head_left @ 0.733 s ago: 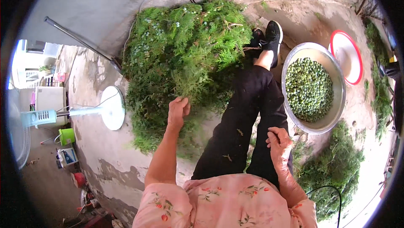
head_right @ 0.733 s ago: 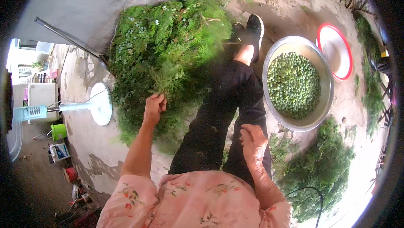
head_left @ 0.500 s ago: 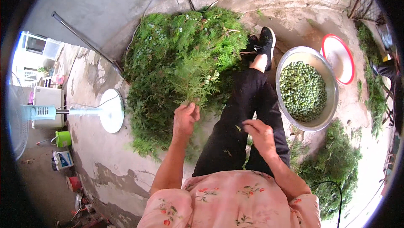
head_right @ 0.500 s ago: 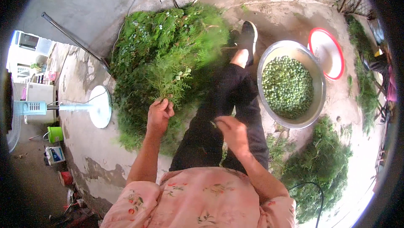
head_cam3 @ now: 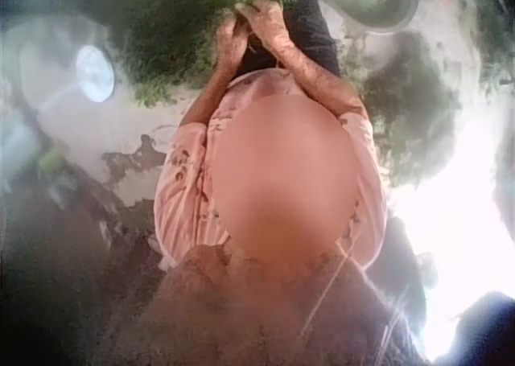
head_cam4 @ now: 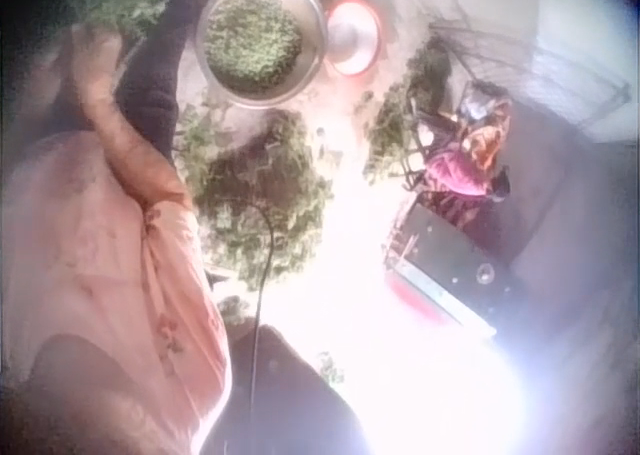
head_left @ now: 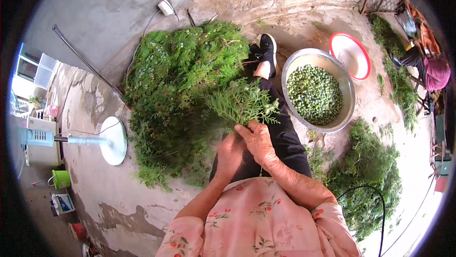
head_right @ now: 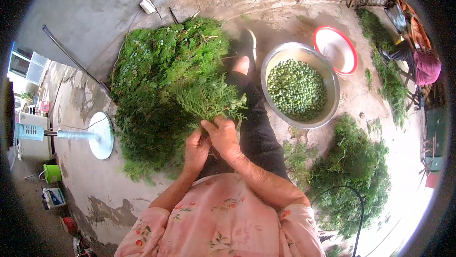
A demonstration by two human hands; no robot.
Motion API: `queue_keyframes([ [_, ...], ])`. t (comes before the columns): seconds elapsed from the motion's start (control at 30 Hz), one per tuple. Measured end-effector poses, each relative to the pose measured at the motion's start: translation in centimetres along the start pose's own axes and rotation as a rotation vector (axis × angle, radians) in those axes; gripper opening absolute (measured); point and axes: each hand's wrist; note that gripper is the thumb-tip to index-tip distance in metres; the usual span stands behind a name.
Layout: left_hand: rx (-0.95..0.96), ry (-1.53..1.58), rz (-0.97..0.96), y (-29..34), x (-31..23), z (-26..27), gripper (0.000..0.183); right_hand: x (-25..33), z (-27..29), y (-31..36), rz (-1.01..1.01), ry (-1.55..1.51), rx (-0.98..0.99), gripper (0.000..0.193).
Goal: The person picks up branches from a pile of greenery and plucks small green berries from them by hand, dropping the berries into a metal bowl. They repeat this process, occasionally setting aside stripped branches and reaching for new ones from the pile.
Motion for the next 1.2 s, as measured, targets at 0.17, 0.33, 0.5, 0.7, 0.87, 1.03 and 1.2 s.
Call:
queue_keyframes([
  [0.17, 0.008, 0.106, 0.181, 0.7, -2.0, 1.2, 0.029, 0.5, 2.1, 0.7, 0.272, 0.298, -0.133, 0.026],
  [0.33, 0.158, 0.602, 0.158, -0.7, -4.9, 0.4, 0.047, 1.2, 2.7, 1.5, 0.597, 0.575, -0.187, 0.012],
  [0.5, 0.147, 0.91, 0.444, -0.8, -3.0, -0.2, 0.031, 2.5, 2.6, 3.4, 0.676, 0.815, -0.094, 0.038],
  [0.7, 0.154, 0.857, 0.378, -1.2, -5.1, 0.5, 0.028, 3.6, 3.6, 5.4, 0.597, 0.759, 0.1, 0.057],
  [0.87, 0.168, 0.852, 0.413, -0.8, -5.5, 1.0, 0.024, 3.6, 5.4, 6.1, 0.518, 0.367, 0.19, 0.045],
  [1.03, 0.063, 0.82, 0.379, -0.7, -5.6, 0.7, 0.022, 3.3, 6.4, 6.2, 0.564, 0.277, 0.013, 0.031],
  [1.2, 0.132, 0.585, 0.274, -0.3, -4.1, 0.5, 0.023, 5.9, 5.6, 5.7, 0.635, 0.263, -0.134, 0.032],
])
Point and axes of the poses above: each hand's wrist, its own y-axis away from the middle knuckle, its own z-axis out of the back of the hand, x = y × z, and after that the axes turned 1 degree about -y, right-handed
